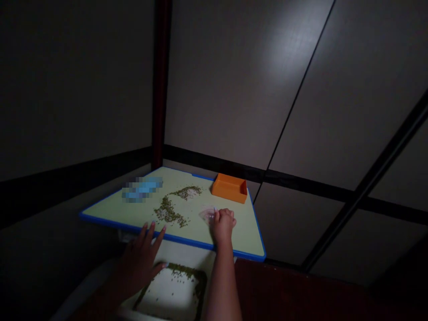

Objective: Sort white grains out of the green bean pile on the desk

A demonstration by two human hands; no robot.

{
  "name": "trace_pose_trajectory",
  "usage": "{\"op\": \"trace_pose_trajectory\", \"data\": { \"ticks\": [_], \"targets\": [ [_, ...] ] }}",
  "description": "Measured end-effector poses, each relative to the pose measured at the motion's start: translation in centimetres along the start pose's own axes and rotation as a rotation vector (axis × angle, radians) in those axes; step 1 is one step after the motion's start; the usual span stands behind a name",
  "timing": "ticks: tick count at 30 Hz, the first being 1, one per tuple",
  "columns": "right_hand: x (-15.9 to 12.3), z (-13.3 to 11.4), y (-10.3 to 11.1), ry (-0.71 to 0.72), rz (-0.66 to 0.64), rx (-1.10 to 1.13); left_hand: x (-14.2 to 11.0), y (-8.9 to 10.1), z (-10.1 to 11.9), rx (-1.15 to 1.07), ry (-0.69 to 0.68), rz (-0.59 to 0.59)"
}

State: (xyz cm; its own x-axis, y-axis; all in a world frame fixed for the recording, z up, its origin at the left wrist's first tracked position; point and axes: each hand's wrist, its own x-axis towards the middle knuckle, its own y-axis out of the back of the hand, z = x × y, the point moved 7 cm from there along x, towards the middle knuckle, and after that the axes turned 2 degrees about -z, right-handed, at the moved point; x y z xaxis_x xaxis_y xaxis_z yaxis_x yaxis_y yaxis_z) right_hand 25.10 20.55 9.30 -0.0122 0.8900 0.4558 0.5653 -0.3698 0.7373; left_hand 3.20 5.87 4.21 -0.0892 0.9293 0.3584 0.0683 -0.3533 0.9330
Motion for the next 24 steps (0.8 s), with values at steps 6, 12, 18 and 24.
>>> {"op": "trace_pose_trajectory", "data": {
  "ticks": [6,12,18,24],
  "targets": [
    [-0.3,-0.3,-0.2,0.008,-0.044,-0.043,-0.1,0.8,0.5,-0.021,0.01,-0.025],
    [-0.8,-1.4,0.0,-0.019,-0.107,-0.11,-0.3,1.0,0.5,-0.039,-0.014,-0.023],
    [0.4,-3.1,-0.2,0.041,-0.042,-0.105,-0.2,-0.6,0.0,-0.166,-0.047,0.032],
    [5.8,-6.1,-2.4,0.205,-0.178,-0.153,-0.7,-2.7,-0.8,-0.226,-0.116,0.212]
  ]
}}
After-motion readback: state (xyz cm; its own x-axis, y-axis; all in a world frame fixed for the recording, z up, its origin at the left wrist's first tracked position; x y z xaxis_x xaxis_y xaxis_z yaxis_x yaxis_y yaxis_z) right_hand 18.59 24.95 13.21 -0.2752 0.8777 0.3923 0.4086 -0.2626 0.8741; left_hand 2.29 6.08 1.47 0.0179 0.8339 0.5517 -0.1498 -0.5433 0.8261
